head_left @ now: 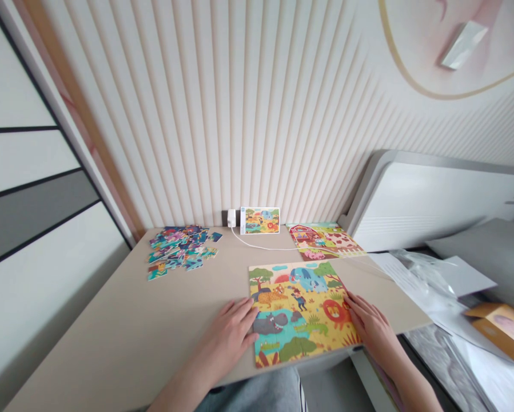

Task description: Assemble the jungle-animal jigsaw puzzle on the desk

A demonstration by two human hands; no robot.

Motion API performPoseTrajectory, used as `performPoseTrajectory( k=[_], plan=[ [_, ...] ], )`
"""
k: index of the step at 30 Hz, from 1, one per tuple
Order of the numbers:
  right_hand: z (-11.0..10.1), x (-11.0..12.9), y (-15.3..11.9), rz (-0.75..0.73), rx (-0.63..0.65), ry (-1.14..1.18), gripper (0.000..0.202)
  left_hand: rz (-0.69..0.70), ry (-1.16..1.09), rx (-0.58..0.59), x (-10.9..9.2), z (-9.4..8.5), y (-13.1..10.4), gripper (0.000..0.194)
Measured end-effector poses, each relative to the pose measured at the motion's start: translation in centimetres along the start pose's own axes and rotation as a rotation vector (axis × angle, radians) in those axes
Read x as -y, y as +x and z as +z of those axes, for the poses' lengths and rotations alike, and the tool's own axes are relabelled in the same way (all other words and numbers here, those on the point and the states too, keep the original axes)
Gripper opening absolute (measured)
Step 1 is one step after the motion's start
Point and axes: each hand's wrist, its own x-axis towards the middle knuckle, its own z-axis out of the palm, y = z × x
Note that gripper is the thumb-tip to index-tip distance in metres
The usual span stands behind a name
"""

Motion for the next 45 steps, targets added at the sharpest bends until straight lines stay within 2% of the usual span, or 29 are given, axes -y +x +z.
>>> performPoseTrajectory(
  k=[7,11,16,20,26,32,38,45],
  plan=[
    [-0.1,-1.4,-0.1,0.016,-0.025,-0.04,0.044,0.002,-0.032,0.069,-0.6,-0.9,1.0,0.05],
    [-0.7,-1.2,-0.4,0.049,-0.045,-0.105,0.041,0.022,-0.061,0.078,-1.0,-1.2,1.6,0.054],
    [-0.7,0.1,-1.2,0.077,-0.027,-0.113,0.041,0.033,-0.051,0.061,-2.2,-0.6,2.8,0.048],
    [-0.5,0.1,-1.7,0.136,-0.03,-0.145,0.044,0.027,-0.035,0.058,-3.2,0.5,4.0,0.045],
    [-0.5,-1.9,-1.4,0.218,0.003,-0.106,0.051,0.058,-0.001,0.07,-4.8,1.8,5.9,0.048],
    [0.5,-4.7,-1.2,0.339,-0.01,-0.086,0.059,0.1,0.002,0.086,-6.1,2.8,7.6,0.045],
    [1.2,-7.2,-1.5,0.434,-0.029,-0.079,0.061,0.172,-0.043,0.094,-5.4,4.5,7.8,0.054],
    [1.1,-8.2,-1.3,0.541,-0.023,-0.135,0.061,0.228,-0.127,0.174,-4.6,5.4,8.2,0.064]
  ],
)
